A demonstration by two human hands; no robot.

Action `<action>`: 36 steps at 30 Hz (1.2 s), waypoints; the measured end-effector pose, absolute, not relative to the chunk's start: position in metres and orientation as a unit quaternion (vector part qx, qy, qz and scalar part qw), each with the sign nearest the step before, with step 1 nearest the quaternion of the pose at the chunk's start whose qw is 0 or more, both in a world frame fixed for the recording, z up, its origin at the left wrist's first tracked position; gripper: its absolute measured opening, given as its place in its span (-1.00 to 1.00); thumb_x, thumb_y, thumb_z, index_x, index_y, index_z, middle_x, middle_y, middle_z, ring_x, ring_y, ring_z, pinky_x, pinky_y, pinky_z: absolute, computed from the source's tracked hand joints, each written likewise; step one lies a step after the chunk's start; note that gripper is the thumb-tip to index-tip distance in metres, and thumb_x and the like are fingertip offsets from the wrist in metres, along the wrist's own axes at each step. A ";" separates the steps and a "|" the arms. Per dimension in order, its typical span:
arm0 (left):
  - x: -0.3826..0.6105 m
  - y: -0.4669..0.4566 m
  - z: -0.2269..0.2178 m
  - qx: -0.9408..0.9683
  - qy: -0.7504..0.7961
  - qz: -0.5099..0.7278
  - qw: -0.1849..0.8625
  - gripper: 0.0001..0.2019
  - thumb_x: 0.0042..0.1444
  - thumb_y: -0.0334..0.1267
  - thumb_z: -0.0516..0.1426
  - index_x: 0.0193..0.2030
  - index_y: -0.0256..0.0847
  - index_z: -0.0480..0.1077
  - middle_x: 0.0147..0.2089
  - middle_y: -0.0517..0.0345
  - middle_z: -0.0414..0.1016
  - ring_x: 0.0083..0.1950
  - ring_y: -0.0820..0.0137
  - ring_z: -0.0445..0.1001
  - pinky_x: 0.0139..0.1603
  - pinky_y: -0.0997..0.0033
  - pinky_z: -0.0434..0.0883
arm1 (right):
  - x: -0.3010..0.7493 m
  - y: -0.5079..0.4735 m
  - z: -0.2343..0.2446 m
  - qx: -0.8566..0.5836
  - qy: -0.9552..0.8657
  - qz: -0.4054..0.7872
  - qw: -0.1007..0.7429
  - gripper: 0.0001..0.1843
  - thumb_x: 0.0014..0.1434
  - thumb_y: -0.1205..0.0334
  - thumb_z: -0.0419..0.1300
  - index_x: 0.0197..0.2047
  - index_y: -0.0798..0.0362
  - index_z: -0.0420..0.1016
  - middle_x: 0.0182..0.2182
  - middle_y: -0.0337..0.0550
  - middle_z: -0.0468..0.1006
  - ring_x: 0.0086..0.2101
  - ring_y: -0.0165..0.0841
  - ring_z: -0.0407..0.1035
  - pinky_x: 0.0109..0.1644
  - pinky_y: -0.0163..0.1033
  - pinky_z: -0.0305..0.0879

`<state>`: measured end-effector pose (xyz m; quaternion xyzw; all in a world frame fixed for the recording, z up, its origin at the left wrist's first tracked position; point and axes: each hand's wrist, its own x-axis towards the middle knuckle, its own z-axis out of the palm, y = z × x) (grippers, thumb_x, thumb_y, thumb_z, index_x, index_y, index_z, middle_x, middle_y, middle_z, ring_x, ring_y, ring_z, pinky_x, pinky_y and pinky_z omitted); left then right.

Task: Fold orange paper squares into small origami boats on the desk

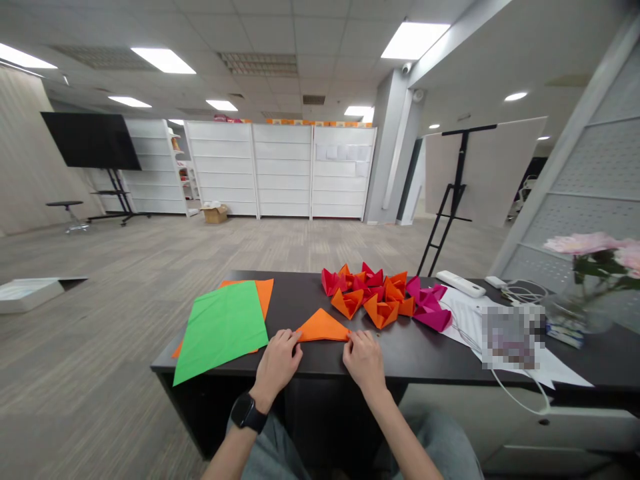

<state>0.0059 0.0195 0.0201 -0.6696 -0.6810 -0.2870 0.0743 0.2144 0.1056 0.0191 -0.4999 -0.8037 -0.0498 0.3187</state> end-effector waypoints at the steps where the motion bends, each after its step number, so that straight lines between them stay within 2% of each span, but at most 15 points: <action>1: 0.006 0.019 0.020 -0.667 -0.682 -0.290 0.074 -0.68 0.23 -0.43 -0.02 0.06 -0.22 0.42 -0.11 0.04 0.46 0.00 0.24 0.41 0.11 0.18 0.39 | 0.214 0.105 0.019 -0.498 -0.806 -0.053 0.315 -0.77 0.22 0.43 0.07 -0.21 0.10 0.56 -0.32 -0.06 0.56 -0.21 -0.20 0.37 -0.15 -0.15 0.20; 4: 0.006 0.019 0.019 -0.657 -0.688 -0.299 0.070 -0.72 0.21 -0.44 -0.02 -0.01 -0.24 0.41 -0.11 0.03 0.46 0.00 0.24 0.42 0.11 0.18 0.39 | 0.215 0.104 0.021 -0.502 -0.810 -0.067 0.295 -0.73 0.26 0.40 0.06 -0.06 0.11 0.54 -0.28 -0.05 0.56 -0.20 -0.20 0.36 -0.15 -0.16 0.18; 9: 0.003 0.021 0.015 -0.663 -0.683 -0.301 0.053 -0.74 0.22 -0.45 -0.05 -0.11 -0.21 0.43 -0.14 0.03 0.44 -0.01 0.25 0.43 0.10 0.18 0.41 | 0.215 0.100 0.024 -0.518 -0.807 -0.070 0.275 -0.73 0.30 0.39 0.02 -0.27 0.10 0.55 -0.29 -0.05 0.51 -0.23 -0.25 0.36 -0.17 -0.19 0.19; 19: 0.000 0.023 0.012 -0.667 -0.670 -0.320 0.054 -0.74 0.22 -0.45 -0.04 -0.10 -0.20 0.43 -0.10 0.00 0.47 0.01 0.22 0.44 0.13 0.08 0.44 | 0.215 0.101 0.020 -0.515 -0.792 -0.043 0.324 -0.73 0.26 0.42 0.03 -0.34 0.04 0.53 -0.31 -0.05 0.48 -0.25 -0.25 0.34 -0.17 -0.19 0.27; 24: 0.001 0.023 0.012 -0.663 -0.668 -0.332 0.072 -0.75 0.23 -0.42 -0.01 -0.09 -0.20 0.45 -0.10 0.01 0.50 0.01 0.22 0.47 0.11 0.10 0.46 | 0.215 0.101 0.021 -0.496 -0.808 -0.035 0.317 -0.73 0.27 0.43 0.02 -0.33 0.04 0.52 -0.18 -0.03 0.51 -0.18 -0.24 0.36 -0.15 -0.18 0.27; 29: 0.002 0.022 0.009 -0.659 -0.675 -0.322 0.081 -0.72 0.25 -0.39 0.00 0.02 -0.19 0.43 -0.07 0.02 0.50 0.00 0.25 0.47 0.10 0.15 0.46 | 0.219 0.102 0.020 -0.490 -0.822 -0.061 0.283 -0.70 0.34 0.35 -0.02 -0.22 0.05 0.56 -0.23 -0.03 0.56 -0.22 -0.24 0.39 -0.11 -0.15 0.23; 32: 0.002 0.022 0.008 -0.662 -0.674 -0.314 0.101 -0.74 0.27 -0.37 -0.01 -0.01 -0.17 0.45 -0.08 0.02 0.49 -0.01 0.27 0.47 0.11 0.17 0.45 | 0.220 0.102 0.021 -0.480 -0.835 -0.087 0.255 -0.72 0.37 0.26 0.01 -0.04 0.05 0.54 -0.13 0.01 0.59 -0.18 -0.20 0.42 -0.08 -0.12 0.21; 36: 0.002 0.021 0.007 -0.659 -0.677 -0.304 0.126 -0.75 0.28 -0.34 0.00 -0.05 -0.20 0.48 -0.04 -0.02 0.52 0.03 0.24 0.48 0.14 0.15 0.45 | 0.224 0.100 0.022 -0.472 -0.851 -0.086 0.215 -0.72 0.34 0.33 0.05 0.04 0.09 0.51 -0.09 0.06 0.62 -0.15 -0.18 0.48 -0.05 -0.10 0.21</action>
